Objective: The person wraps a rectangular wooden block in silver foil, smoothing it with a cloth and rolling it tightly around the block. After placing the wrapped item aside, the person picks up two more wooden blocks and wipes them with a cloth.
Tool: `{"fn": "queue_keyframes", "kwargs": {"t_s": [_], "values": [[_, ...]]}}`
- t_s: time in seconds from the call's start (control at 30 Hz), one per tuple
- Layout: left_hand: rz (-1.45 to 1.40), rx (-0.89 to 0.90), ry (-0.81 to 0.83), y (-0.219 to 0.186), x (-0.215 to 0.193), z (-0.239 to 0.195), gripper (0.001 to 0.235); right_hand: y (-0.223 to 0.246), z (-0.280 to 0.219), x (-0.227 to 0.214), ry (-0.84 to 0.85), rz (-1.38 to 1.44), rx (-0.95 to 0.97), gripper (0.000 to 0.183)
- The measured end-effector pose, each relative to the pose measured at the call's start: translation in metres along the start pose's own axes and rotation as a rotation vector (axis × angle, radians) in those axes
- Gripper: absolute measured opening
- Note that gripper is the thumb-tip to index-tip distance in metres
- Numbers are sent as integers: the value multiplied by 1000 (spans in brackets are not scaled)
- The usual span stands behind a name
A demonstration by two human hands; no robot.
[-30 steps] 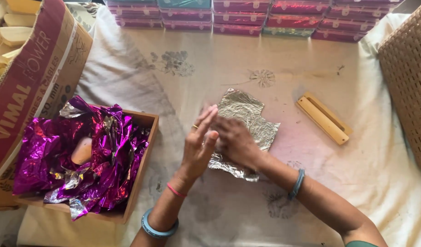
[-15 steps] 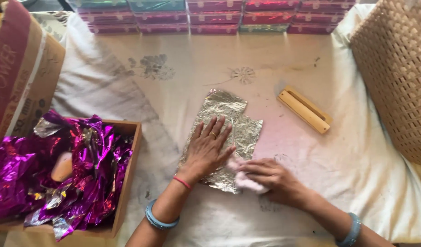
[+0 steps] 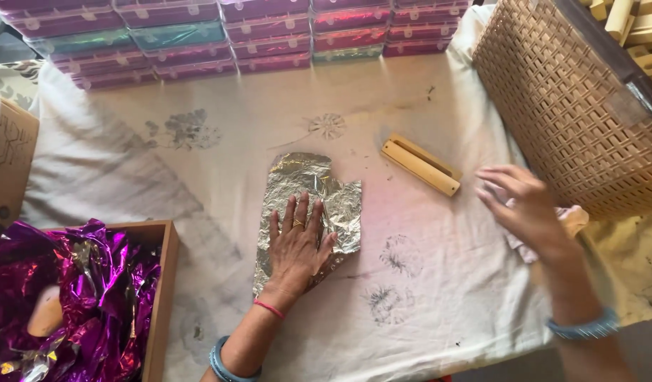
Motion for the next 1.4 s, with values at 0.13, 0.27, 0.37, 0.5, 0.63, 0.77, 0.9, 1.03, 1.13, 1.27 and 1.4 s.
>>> {"fn": "queue_keyframes", "kwargs": {"t_s": [0.13, 0.27, 0.37, 0.5, 0.63, 0.77, 0.9, 1.03, 1.13, 1.27, 1.4], "values": [[-3, 3, -19, -1, -5, -1, 74, 27, 38, 66, 91, 16, 113, 33], [-13, 29, -69, -2, -11, -6, 72, 65, 53, 90, 45, -305, 4, 35], [-21, 29, -60, -2, -11, -4, 73, 71, 57, 89, 40, -391, 16, 37], [-1, 23, -80, -3, -11, -3, 72, 73, 57, 84, 55, -446, -51, 38], [8, 33, -107, -3, -17, -5, 72, 47, 63, 91, 82, -366, -70, 37], [2, 27, -38, -2, -8, -5, 73, 55, 60, 88, 8, -303, -92, 35], [21, 40, -82, -1, -7, -5, 73, 71, 48, 77, -91, -134, -96, 24], [-3, 44, -68, -2, -7, -3, 73, 61, 40, 96, 105, 39, 98, 31], [-13, 24, -34, -2, -5, -4, 74, 85, 31, 90, 77, 40, -29, 28], [1, 38, -48, -2, -7, -5, 73, 95, 30, 94, 114, -90, -32, 38], [9, 60, -131, -4, -11, -6, 74, 105, 30, 99, 226, -306, -45, 61]]}}
Point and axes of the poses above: each hand's wrist, its own z-axis towards the middle knuckle, its own x-axis out of the palm, y = z × x, the point moved 9 cm from there along z, towards the middle knuckle, and after that the axes turned 11 degrees about x, right-handed, at the moved point
